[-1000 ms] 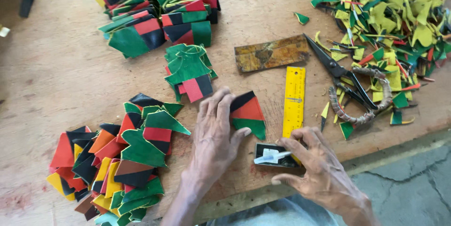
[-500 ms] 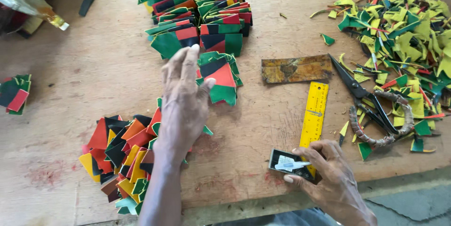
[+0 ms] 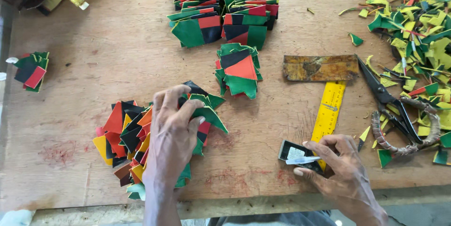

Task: The person repeatedly measures and marks small multicolored fabric pieces using a yellow ruler and a white marker. They pick up each piece, align the ruler, draw a line, and place the marked piece into a growing stack on the table.

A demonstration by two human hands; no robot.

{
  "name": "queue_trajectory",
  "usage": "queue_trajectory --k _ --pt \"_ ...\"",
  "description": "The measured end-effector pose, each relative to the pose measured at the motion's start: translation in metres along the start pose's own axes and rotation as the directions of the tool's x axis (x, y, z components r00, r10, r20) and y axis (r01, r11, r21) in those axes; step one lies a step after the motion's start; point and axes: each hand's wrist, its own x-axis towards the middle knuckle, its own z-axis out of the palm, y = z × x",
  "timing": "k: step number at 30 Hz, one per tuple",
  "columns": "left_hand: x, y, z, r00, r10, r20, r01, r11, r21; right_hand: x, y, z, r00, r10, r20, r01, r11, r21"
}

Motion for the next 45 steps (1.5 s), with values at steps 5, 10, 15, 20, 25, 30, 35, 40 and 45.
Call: queue_trajectory --k 5,10,15,20,25,30,35,40,45 --pt "-0.001 0.0 -0.003 0.976 -0.199 0.092 0.216 0.943 -0.254 -0.001 -0.001 0.0 0.999 0.035 -0.007 -0.035 0.999 0.031" --pt "0.004 0.004 0.01 0.974 -0.178 0.138 0.21 0.939 -0.273 -0.002 -0.002 0.0 0.999 0.042 -0.014 -0.042 0.998 0.039" --pt "0.011 0.006 0.015 0.994 -0.083 0.065 0.094 0.976 -0.194 -0.002 -0.002 -0.001 0.999 0.037 -0.031 -0.035 0.999 0.038" --pt "-0.009 0.013 -0.003 0.908 -0.262 0.328 0.322 0.936 -0.145 -0.002 0.0 -0.001 0.999 0.024 -0.022 -0.023 0.999 0.028" --pt "-0.028 0.01 0.004 0.918 -0.026 0.395 0.052 0.997 -0.054 -0.001 0.001 -0.001 1.0 -0.018 -0.022 0.019 1.0 0.021" --pt "-0.023 0.011 0.004 0.813 -0.114 0.57 0.29 0.93 -0.227 -0.001 0.005 -0.002 1.0 -0.007 0.012 0.007 1.0 0.028" --pt "-0.014 0.042 0.036 0.866 -0.186 0.465 0.436 0.736 -0.518 -0.004 0.007 -0.005 0.999 0.045 0.027 -0.047 0.995 0.093" --pt "-0.011 0.058 0.084 0.922 -0.179 0.343 0.369 0.673 -0.641 -0.013 0.011 -0.019 1.0 0.023 -0.012 -0.023 1.0 0.018" --pt "-0.018 0.057 0.093 0.956 -0.072 0.283 0.204 0.859 -0.47 -0.024 0.019 -0.023 1.0 -0.015 0.017 0.015 1.0 0.002"
